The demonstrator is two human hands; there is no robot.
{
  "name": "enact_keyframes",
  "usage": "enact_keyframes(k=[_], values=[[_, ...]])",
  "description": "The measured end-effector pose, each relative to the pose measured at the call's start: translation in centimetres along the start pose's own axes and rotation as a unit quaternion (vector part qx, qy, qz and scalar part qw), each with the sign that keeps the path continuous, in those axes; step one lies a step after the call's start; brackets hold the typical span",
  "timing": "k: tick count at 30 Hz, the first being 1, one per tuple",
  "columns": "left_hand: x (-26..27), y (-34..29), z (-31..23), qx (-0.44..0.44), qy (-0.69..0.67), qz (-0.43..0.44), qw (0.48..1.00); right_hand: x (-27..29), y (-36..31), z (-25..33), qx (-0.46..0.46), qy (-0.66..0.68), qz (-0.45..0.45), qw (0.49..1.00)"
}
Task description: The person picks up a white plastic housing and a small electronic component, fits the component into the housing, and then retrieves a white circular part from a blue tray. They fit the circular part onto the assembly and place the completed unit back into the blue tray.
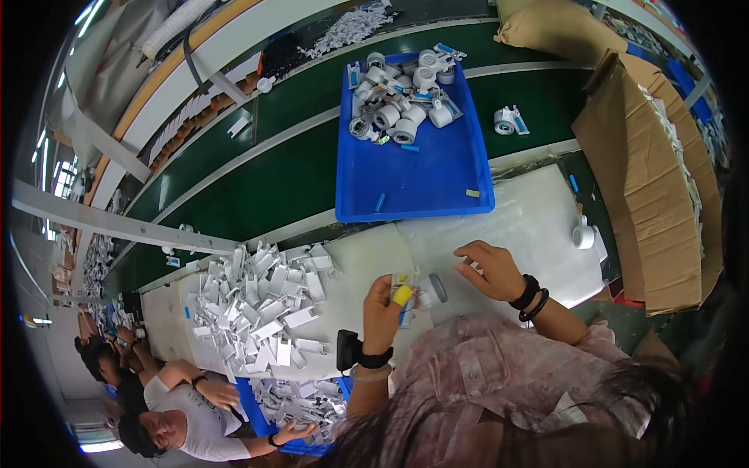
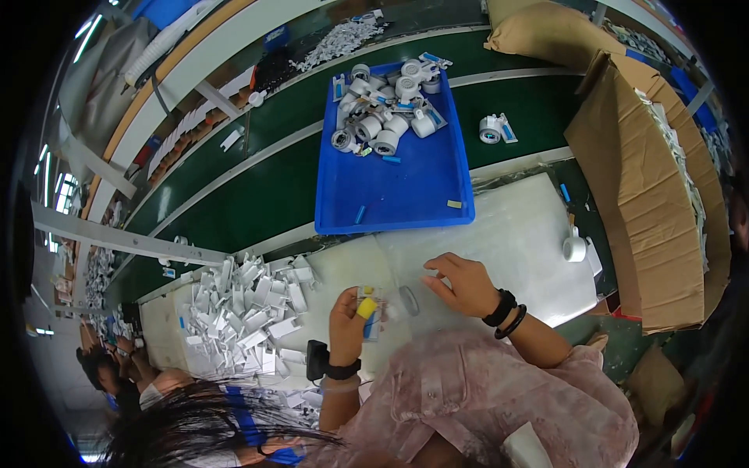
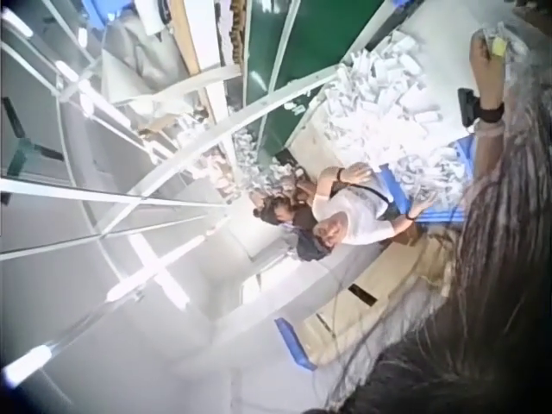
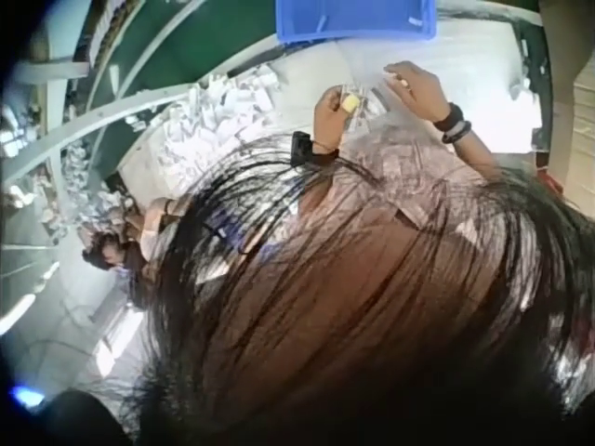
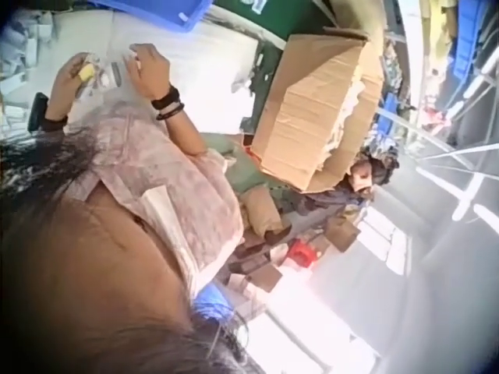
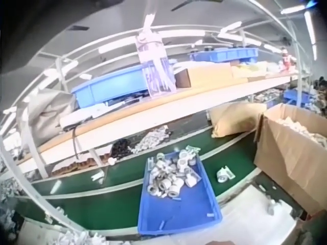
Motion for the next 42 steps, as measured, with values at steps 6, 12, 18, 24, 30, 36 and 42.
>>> enact_keyframes(k=[6, 12, 18, 24, 30, 36, 42], values=[[10.1, 4.7, -6.2, -0.103, 0.033, -0.136, 0.985, 2.6, 2.2, -6.8, -0.048, -0.007, -0.031, 0.998], [19.0, 13.3, -10.6, -0.165, 0.065, -0.254, 0.951, 7.9, 5.6, -22.1, -0.211, 0.111, -0.103, 0.966], [28.2, 22.0, -9.8, -0.286, 0.126, -0.311, 0.898, 12.9, 12.5, -34.6, -0.278, 0.109, -0.268, 0.916], [25.5, 23.6, -9.8, -0.228, 0.335, -0.376, 0.833, 12.9, 16.9, -40.2, -0.352, 0.078, -0.287, 0.888], [20.8, 19.0, -9.2, -0.297, 0.309, -0.307, 0.850, 11.4, 15.8, -38.9, -0.295, 0.341, -0.340, 0.825], [9.7, 13.4, -7.7, -0.224, 0.105, -0.166, 0.955, 12.2, 13.2, -28.9, -0.202, 0.350, -0.239, 0.883], [-4.7, 9.4, -7.2, -0.304, 0.238, 0.064, 0.920, 10.4, 8.6, -12.9, -0.140, 0.364, -0.021, 0.921]])
Point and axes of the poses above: each hand's wrist, its own y-axis towards the middle knuckle, its own x-axis out of the back of the hand, z = x × y, the point moved 10 cm from there along y, towards the middle knuckle, and after that the axes turned 3 degrees about -y, right-handed, at the moved point
